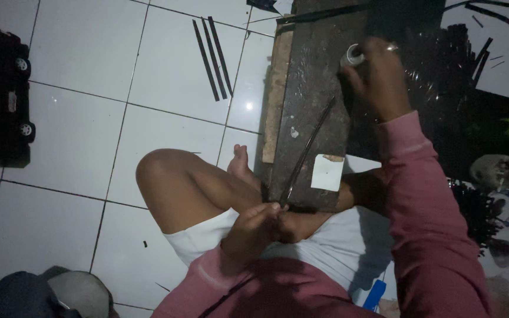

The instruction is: The person sits on the floor and repeatedly picks up thin metal rods, dips them into a small cup of liquid, and rubs the liquid along the rods before placing them on the floor.

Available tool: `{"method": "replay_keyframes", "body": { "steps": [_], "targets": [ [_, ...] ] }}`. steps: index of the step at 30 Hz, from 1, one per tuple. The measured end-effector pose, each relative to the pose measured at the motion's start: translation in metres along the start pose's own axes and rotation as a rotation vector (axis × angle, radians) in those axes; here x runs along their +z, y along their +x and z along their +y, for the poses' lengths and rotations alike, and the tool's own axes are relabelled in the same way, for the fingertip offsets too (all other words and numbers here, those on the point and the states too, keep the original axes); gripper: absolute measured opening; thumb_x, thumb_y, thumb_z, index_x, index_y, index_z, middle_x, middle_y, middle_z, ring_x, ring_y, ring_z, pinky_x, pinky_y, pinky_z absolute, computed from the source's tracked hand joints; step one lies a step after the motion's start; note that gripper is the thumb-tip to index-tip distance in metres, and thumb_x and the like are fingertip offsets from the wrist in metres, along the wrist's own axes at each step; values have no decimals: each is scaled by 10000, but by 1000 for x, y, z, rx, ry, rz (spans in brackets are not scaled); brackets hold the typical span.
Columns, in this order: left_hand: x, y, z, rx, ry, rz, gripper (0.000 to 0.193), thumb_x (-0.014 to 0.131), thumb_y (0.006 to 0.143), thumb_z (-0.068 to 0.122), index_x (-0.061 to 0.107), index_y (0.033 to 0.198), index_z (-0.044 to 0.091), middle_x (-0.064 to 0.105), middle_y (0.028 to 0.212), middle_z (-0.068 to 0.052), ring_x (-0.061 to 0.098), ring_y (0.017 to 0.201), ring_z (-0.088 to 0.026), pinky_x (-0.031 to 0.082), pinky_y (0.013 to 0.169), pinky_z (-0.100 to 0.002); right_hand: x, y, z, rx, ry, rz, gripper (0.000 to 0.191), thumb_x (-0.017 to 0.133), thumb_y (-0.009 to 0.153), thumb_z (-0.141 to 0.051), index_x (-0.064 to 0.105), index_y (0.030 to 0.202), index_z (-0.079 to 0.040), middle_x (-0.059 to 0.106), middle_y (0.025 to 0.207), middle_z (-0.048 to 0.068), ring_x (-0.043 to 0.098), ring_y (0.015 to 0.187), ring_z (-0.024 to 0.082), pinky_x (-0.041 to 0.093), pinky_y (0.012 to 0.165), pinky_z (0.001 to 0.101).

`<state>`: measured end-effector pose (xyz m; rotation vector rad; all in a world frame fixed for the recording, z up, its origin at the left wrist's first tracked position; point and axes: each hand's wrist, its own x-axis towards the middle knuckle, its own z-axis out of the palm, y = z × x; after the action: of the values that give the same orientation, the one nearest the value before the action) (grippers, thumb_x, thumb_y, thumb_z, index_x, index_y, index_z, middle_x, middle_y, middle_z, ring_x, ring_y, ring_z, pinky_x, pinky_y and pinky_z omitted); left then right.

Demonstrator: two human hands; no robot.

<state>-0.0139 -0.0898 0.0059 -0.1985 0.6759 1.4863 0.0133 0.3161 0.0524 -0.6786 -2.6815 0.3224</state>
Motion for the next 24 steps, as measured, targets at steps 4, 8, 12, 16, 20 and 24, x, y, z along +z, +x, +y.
{"method": "replay_keyframes", "body": {
  "steps": [4,8,12,16,20,24],
  "targets": [
    [0,-3,-2,7,13,-21,284,584,1059,258,668,1152,4,602,799,-6,570,708,-107,467,662,-247,-13,-6,-2,-133,-38,113,361,861,983,-181,675,1244,-16,591,1437,271,603,1226,406,551,942,458],
    [3,-4,-8,-68,25,98,300,579,997,303,681,1111,46,605,762,-31,584,677,-139,482,630,-265,-30,-14,-15,-6,135,3,260,827,1030,-193,701,1200,-43,522,1571,258,625,1274,345,529,1051,462],
    [6,-2,-16,-15,-159,30,218,608,1044,276,617,1057,58,632,941,1,615,921,-105,513,853,-252,-55,-38,-35,218,539,195,284,711,1060,-298,674,1218,-65,569,1486,217,585,1370,314,457,1161,413],
    [6,1,-16,-151,-139,60,248,662,1001,360,651,1085,127,609,855,40,531,752,-85,401,636,-225,-57,-70,-52,85,602,213,389,525,1114,-342,738,1027,-28,429,1517,220,466,1371,278,405,1111,424],
    [8,3,-15,-145,-94,37,282,663,990,392,620,1088,131,574,836,47,527,768,-80,407,666,-218,-23,-90,-51,428,799,-35,342,516,1125,-305,766,1191,-82,592,1037,111,461,854,159,382,824,362],
    [11,2,-16,-220,20,83,309,653,929,480,623,1015,185,519,682,48,460,580,-105,331,486,-250,6,-98,-37,545,866,-56,322,551,1114,-273,748,1087,-20,564,1006,286,492,936,191,414,901,383]
  ]
}}
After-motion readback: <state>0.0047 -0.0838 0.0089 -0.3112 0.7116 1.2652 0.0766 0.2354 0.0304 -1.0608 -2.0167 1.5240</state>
